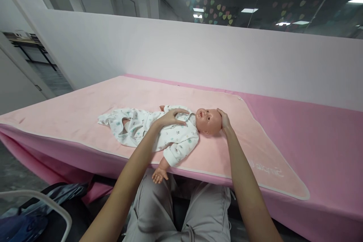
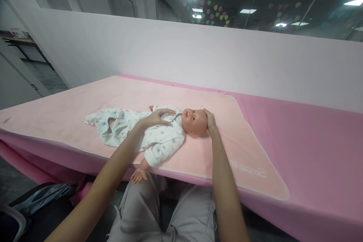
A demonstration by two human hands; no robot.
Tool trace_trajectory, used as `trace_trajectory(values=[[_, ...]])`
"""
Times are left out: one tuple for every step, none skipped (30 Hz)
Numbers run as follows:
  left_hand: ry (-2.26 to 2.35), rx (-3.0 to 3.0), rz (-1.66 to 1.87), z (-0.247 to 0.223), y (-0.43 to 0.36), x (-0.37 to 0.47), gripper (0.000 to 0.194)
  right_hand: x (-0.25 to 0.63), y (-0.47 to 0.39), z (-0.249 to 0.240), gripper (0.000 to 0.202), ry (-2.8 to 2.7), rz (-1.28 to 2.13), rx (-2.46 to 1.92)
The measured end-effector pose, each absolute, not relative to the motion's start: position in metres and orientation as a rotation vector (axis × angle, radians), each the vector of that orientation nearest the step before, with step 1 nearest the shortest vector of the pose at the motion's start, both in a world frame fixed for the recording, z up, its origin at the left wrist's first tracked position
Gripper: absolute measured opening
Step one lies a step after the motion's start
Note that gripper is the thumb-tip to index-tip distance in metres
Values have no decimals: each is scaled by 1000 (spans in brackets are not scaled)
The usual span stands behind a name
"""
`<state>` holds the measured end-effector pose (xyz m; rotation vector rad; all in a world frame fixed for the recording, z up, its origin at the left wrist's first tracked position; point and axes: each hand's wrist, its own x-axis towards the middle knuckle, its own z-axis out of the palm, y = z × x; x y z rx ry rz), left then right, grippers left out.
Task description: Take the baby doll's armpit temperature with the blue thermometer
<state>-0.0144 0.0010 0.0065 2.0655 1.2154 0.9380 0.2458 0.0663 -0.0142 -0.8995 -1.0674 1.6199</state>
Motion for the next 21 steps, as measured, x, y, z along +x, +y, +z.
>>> trace_trajectory(values=[[1247,2073,943,5,1,-13,52,245,66,-15,33,-1068,1637,-893],[1297,2063,973,4,2,-13,46,245,66,-15,34,-1069,1645,-889],[1352,2036,1018,2,4,-13,41,245,66,-16,34,-1070,1628,-893],[1400,1997,1073,0,6,-14,37,244,67,-16,32,-1073,1581,-909],[1434,1946,1139,-2,9,-15,35,244,68,-17,29,-1080,1504,-935],[1450,1881,1206,-4,11,-17,34,245,70,-18,26,-1095,1404,-966],[1450,1805,1272,-5,14,-18,34,246,72,-19,23,-1119,1288,-993],[1442,1718,1328,-7,16,-20,35,247,74,-19,21,-1151,1163,-1014],[1430,1635,1367,-9,18,-22,35,249,75,-19,21,-1191,1029,-1030],[1411,1564,1388,-10,21,-24,35,251,76,-17,22,-1236,881,-1045],[1387,1511,1394,-12,23,-26,34,252,76,-14,24,-1287,719,-1060],[1361,1475,1398,-13,24,-27,34,252,73,-10,26,-1347,544,-1076],[1334,1452,1403,-14,26,-28,33,251,70,-4,27,-1415,359,-1087],[1310,1438,1408,-15,27,-28,33,247,64,3,26,-1494,175,-1088],[1286,1431,1410,-16,28,-29,32,240,57,10,26,-1586,3,-1080],[1266,1428,1414,-16,28,-29,31,231,49,16,25,-1690,-143,-1058],[1247,1429,1416,-16,28,-28,30,218,40,22,24,-1811,-249,-1026],[1227,1432,1420,-15,28,-28,29,203,32,26,24,-1948,-322,-996],[1209,1436,1425,-15,27,-28,28,187,25,28,26,-2100,-375,-986],[1196,1440,1433,-15,27,-27,27,171,19,29,27,-2240,-426,-1003],[1186,1445,1444,-15,27,-27,27,155,15,27,29,-2367,-474,-1036]])
